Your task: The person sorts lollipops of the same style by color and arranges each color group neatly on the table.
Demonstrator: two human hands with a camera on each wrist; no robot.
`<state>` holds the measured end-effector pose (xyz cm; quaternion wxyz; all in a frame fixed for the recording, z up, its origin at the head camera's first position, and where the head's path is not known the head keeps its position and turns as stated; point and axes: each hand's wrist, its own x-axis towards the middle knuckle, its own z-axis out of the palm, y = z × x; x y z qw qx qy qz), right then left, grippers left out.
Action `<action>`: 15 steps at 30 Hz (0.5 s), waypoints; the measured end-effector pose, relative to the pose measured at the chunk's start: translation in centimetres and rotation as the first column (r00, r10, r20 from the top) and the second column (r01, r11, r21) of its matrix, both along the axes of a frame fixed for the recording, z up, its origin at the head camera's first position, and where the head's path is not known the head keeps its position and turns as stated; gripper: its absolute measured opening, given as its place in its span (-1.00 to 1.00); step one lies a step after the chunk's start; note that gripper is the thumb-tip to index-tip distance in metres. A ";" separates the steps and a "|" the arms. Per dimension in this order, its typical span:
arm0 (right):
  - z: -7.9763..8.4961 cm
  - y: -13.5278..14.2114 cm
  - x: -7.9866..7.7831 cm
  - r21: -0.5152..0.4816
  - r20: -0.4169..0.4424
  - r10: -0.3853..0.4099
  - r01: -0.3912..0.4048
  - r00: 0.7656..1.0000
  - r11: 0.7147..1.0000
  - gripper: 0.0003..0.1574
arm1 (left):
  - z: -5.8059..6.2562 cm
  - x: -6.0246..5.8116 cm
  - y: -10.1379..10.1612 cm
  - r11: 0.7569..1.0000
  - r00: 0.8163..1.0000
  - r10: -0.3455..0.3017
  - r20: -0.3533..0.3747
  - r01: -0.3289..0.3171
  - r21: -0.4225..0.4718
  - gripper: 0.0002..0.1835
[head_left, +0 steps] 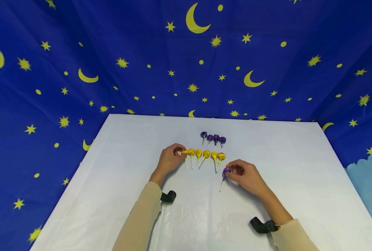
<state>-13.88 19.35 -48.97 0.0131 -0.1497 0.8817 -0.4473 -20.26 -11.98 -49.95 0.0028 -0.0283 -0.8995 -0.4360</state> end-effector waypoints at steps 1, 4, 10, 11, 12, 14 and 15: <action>0.0 0.2 -0.4 0.003 0.003 -0.007 0.007 1.000 1.000 -0.73 | -0.1 0.0 0.0 1.000 1.000 0.001 0.000 -0.001 0.003 -0.76; 0.1 0.6 -1.6 0.014 0.007 -0.034 0.034 0.999 0.999 -0.72 | -0.2 0.1 0.0 1.000 1.000 0.005 -0.005 -0.005 0.012 -0.77; -0.1 1.3 -3.9 0.044 0.022 -0.096 0.095 0.995 0.995 -0.71 | -0.1 0.3 0.1 1.000 1.000 -0.002 -0.025 0.002 0.012 -0.77; -0.2 1.3 -4.3 0.050 0.027 -0.106 0.104 0.994 0.993 -0.70 | -0.1 0.3 0.1 1.000 1.000 -0.001 -0.027 0.001 0.010 -0.77; -0.3 1.4 -4.7 0.054 0.029 -0.114 0.112 0.993 0.992 -0.70 | 0.0 0.3 0.1 1.000 1.000 0.000 -0.029 0.001 0.010 -0.77; -0.4 1.4 -5.5 0.063 0.034 -0.135 0.133 0.990 0.989 -0.69 | 0.1 0.2 0.0 1.000 1.000 -0.002 -0.029 0.003 0.008 -0.76; -0.4 1.3 -5.9 0.067 0.037 -0.147 0.144 0.989 0.987 -0.69 | 0.1 0.2 0.0 1.000 1.000 -0.002 -0.028 0.002 0.005 -0.76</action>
